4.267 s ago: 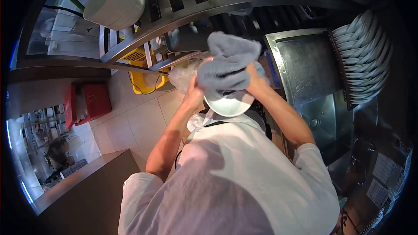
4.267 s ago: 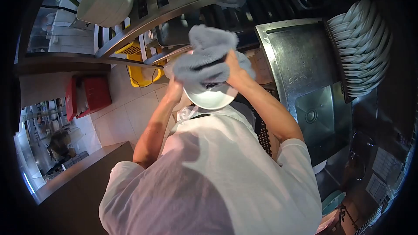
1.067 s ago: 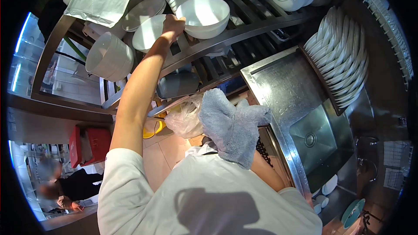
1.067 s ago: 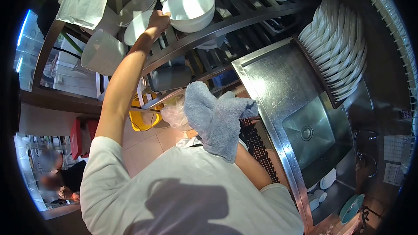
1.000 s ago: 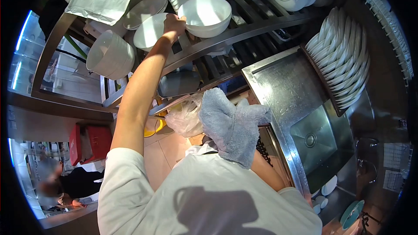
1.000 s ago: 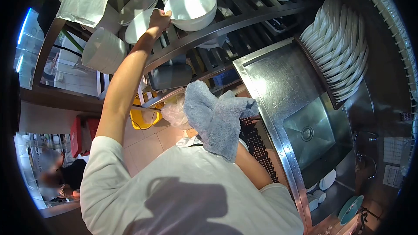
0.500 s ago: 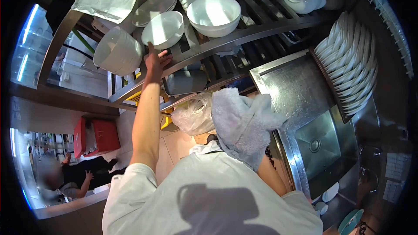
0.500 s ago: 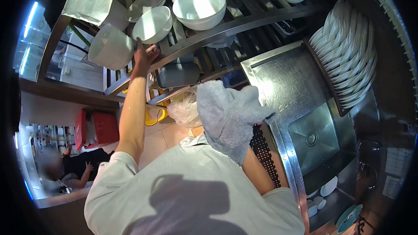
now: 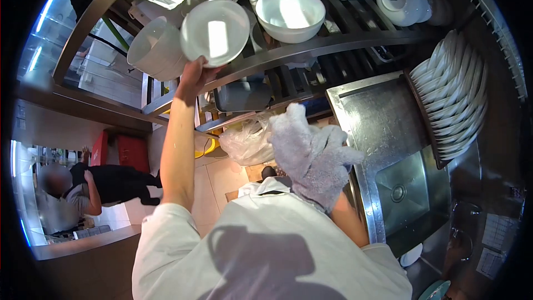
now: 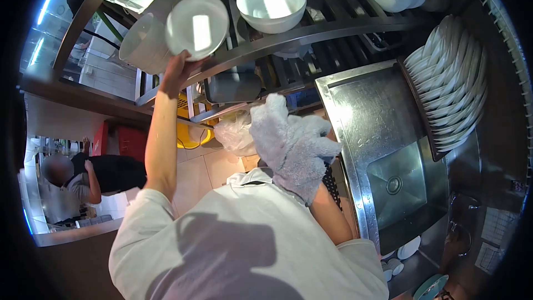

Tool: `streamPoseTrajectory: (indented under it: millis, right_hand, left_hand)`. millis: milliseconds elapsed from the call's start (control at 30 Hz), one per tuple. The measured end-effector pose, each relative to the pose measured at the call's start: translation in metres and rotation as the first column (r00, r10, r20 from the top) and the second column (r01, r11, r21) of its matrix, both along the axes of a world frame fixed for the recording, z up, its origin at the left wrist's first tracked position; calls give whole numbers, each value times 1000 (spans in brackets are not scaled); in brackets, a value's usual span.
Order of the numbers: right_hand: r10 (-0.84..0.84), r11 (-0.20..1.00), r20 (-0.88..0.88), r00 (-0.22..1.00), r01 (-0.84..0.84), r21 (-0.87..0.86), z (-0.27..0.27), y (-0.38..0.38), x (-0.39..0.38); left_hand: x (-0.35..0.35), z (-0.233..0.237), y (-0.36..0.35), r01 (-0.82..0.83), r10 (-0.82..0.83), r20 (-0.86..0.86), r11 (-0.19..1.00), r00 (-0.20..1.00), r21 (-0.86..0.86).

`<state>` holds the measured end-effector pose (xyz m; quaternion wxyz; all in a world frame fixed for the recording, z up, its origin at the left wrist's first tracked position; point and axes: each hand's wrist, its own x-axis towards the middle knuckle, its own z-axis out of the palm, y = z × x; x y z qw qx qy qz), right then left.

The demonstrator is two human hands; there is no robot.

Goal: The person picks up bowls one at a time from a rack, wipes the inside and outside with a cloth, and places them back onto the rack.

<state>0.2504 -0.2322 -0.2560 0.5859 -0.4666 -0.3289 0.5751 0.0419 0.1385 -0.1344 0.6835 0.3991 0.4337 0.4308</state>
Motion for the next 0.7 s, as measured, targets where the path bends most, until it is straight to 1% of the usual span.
streamPoseTrajectory:
  millis: [33,67,133,200,233,267,333,400,467,500,533,567,600,633,667,700]
  right_hand:
    - [-7,1000,0,1000,7,-3,-3,1,2]
    - [-7,1000,-2,1000,7,-7,-7,3,4]
    - [-5,1000,3,1000,5,-6,-16,8,8]
    - [-3,1000,4,1000,3,4,-27,15,15]
    - [-2,1000,0,1000,2,12,-31,18,19]
    - [-1,1000,-6,1000,1,28,-38,22,22]
    - [10,999,-17,1000,-9,44,-49,28,25]
    - [18,997,-49,999,-14,77,-65,32,19]
    - [28,990,-95,995,-14,141,-81,44,5]
    - [26,983,-121,992,-3,183,-89,53,-7]
    - [22,977,-127,992,5,211,-90,59,-20]
    - [24,979,-122,992,1,202,-79,67,-24]
    - [-97,915,525,846,-131,381,-55,77,-36]
    - [-175,881,772,611,-253,400,-48,81,-42]
    - [-310,839,895,320,-351,416,-41,85,-48]
    - [-89,882,927,365,-403,243,-40,86,-51]
  left_hand:
    - [-8,4,-24,30,-29,-6,980,1000,195]
    - [-14,5,-45,-70,69,9,983,998,168]
    - [-32,0,-86,-230,260,-173,957,950,175]
    - [-39,-3,-126,-151,187,-113,951,976,269]
    - [-38,2,-148,-89,132,-139,956,981,279]
    - [-43,-9,-163,-13,58,-200,975,978,221]
    - [-38,-46,-195,33,78,-332,948,940,317]
    - [-19,-53,-222,124,-29,-342,958,939,258]
    - [-1,-67,-242,96,-23,-363,978,931,183]
    - [1,-88,-243,174,-37,-470,952,882,253]
    - [12,-78,-249,172,-22,-480,947,877,272]
    - [16,-69,-252,149,-36,-514,972,857,181]
    - [18,-64,-254,123,-54,-549,988,834,90]
    - [14,-67,-253,121,-55,-545,989,837,85]
    - [7,-74,-248,105,-23,-586,989,810,106]
    - [-2,-81,-244,92,9,-626,987,780,129]
